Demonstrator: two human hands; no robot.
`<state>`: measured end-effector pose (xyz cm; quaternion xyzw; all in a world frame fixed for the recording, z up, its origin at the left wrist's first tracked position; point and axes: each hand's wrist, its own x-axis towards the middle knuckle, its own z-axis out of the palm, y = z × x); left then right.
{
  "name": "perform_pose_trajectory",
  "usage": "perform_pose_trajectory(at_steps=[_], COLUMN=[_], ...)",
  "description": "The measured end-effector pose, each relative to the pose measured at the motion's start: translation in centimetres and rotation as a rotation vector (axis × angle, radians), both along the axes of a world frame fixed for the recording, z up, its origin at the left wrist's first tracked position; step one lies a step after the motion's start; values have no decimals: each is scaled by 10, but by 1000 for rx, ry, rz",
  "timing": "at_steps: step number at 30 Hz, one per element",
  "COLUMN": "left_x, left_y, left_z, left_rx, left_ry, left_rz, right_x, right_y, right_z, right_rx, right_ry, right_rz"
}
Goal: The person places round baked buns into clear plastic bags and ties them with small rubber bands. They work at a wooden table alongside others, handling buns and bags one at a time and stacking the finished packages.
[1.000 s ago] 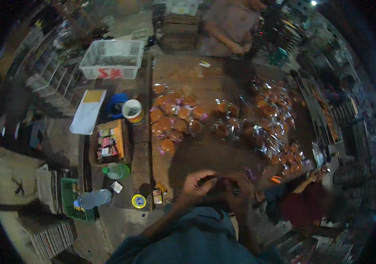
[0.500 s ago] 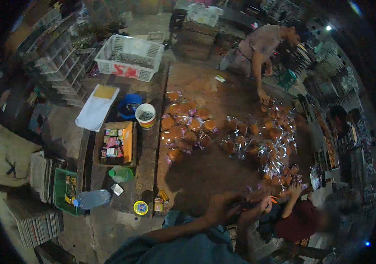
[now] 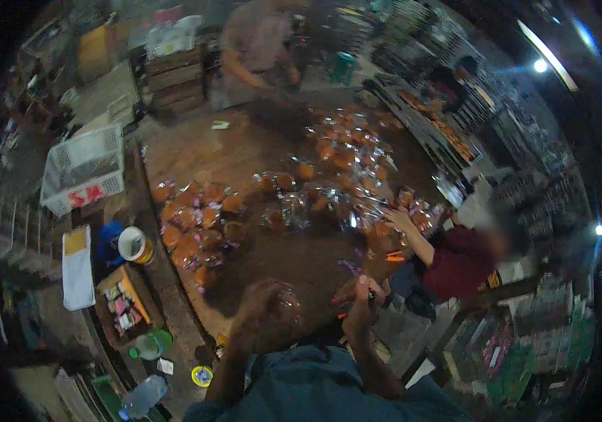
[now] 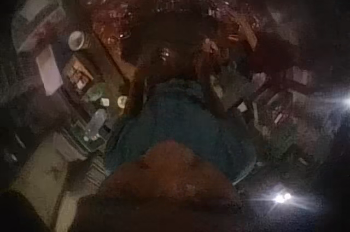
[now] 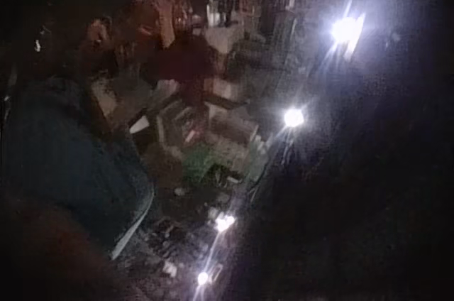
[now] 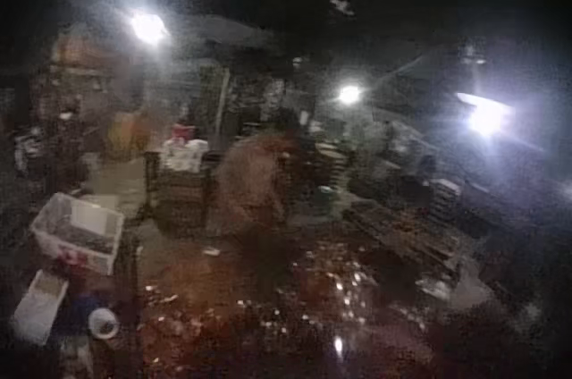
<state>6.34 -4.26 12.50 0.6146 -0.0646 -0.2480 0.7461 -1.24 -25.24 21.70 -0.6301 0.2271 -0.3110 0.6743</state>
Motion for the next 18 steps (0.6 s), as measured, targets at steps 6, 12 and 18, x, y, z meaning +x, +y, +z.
perform_pose_trajectory(at_steps=[6, 12, 18], left_x=[50, 45, 70], left_y=[43, 9, -59], left_z=[-28, -103, -172], left_rx=[589, 849, 819], left_ry=[-539, -193, -360], left_rz=[752, -95, -483], right_x=[-21, -17, -2], right_y=[-38, -58, -96], right_z=[-2, -36, -120], right_rx=[55, 179, 404], right_ry=[260, 612, 640], right_rz=[154, 357, 471])
